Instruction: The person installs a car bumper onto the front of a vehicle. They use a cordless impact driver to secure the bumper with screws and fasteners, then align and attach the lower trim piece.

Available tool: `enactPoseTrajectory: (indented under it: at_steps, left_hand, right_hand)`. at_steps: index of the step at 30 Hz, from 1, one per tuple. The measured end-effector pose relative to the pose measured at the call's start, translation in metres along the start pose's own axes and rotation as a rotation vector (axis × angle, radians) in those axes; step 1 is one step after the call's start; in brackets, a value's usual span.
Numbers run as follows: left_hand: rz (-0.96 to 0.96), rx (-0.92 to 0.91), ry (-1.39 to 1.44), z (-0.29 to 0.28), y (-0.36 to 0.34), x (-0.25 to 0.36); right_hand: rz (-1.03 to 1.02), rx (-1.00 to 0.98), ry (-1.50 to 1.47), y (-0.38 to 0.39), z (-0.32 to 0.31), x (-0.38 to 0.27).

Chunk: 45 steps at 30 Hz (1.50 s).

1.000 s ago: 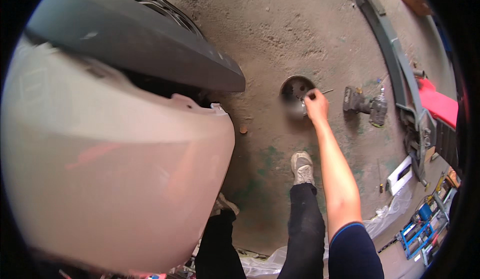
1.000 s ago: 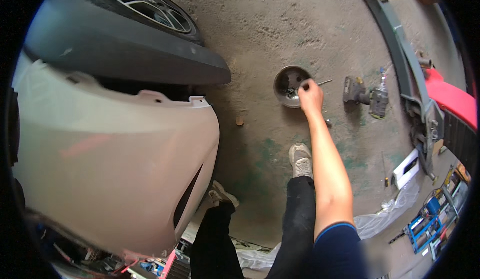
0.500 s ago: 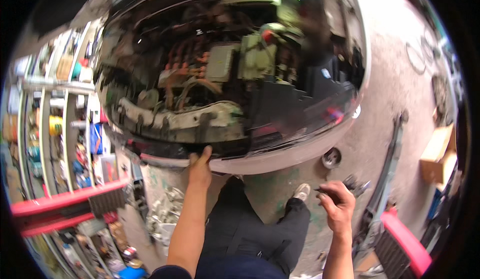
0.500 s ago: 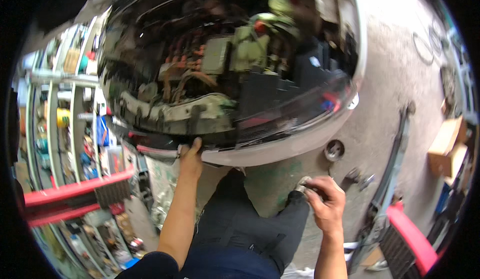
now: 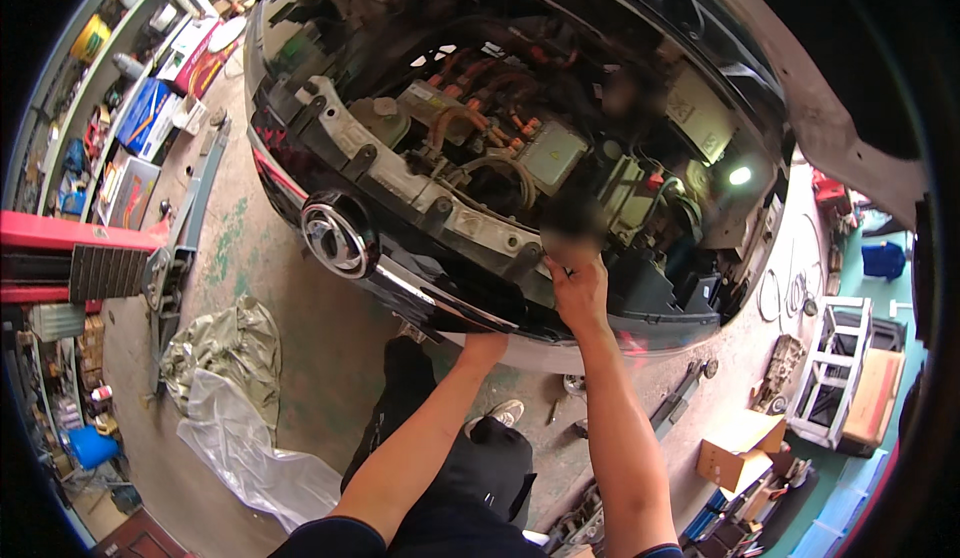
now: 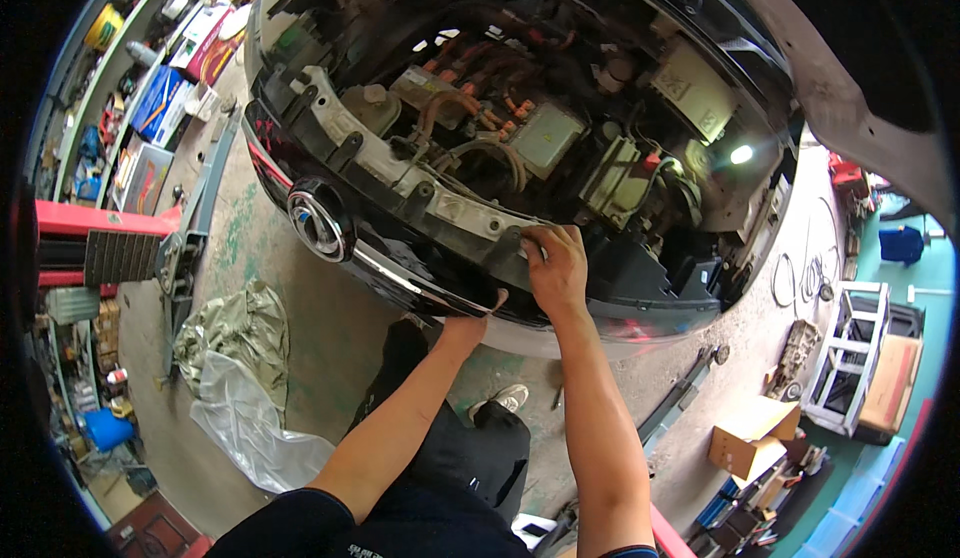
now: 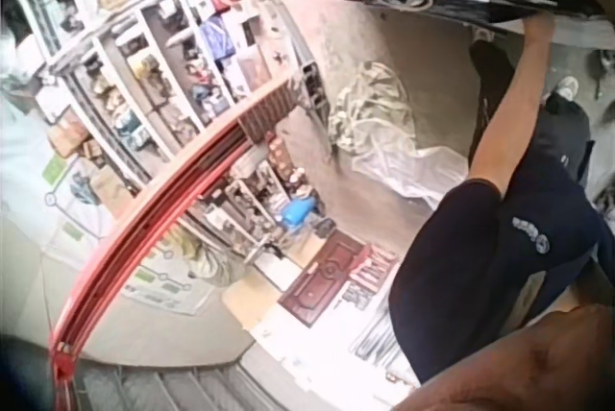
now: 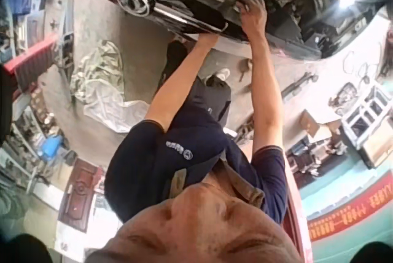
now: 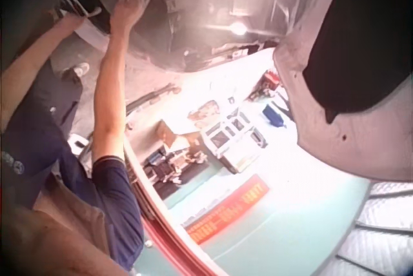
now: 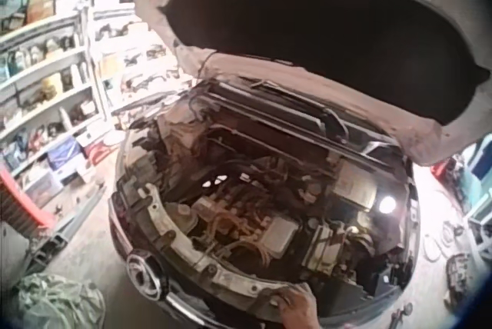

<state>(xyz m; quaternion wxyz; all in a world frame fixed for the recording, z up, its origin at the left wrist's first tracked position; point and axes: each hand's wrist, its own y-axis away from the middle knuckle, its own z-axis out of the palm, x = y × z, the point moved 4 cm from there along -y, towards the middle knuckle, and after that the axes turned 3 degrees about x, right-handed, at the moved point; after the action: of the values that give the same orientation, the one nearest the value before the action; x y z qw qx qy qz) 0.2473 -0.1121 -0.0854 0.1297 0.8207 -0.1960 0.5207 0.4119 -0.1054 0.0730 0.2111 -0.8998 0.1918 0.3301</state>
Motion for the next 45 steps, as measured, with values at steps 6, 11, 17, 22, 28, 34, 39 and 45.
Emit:
enactPoseTrajectory:
  at_steps: [6,11,17,22,28,34,39,45]
  left_hand:
    - [-0.128,-0.052,0.096,0.013,0.015,-0.011]
    - [-0.145,-0.009,0.055,0.005,0.017,0.0]
    - [-0.071,-0.007,-0.024,-0.001,0.012,0.01]
    - [-0.06,0.022,-0.005,0.005,0.018,0.003]
    - [-0.065,-0.064,-0.035,0.012,0.015,-0.008]
    - [-0.038,-0.066,-0.086,0.014,0.015,-0.013]
    - [-0.139,-0.136,0.022,0.015,0.011,-0.013]
    - [-0.116,-0.099,-0.013,0.005,0.013,-0.011]
  right_hand:
    - [-0.107,-0.038,0.121,0.001,0.029,0.013]
    - [-0.076,-0.017,0.143,-0.003,0.035,0.019]
    - [-0.191,-0.048,0.223,-0.003,0.041,0.016]
    - [-0.23,-0.091,0.243,-0.001,0.041,0.01]
    - [-0.198,-0.002,0.259,0.004,0.046,0.02]
    - [-0.208,0.037,0.269,0.005,0.049,0.016]
    - [-0.187,-0.011,0.275,0.0,0.049,0.022]
    - [-0.23,-0.02,0.269,0.002,0.051,0.011]
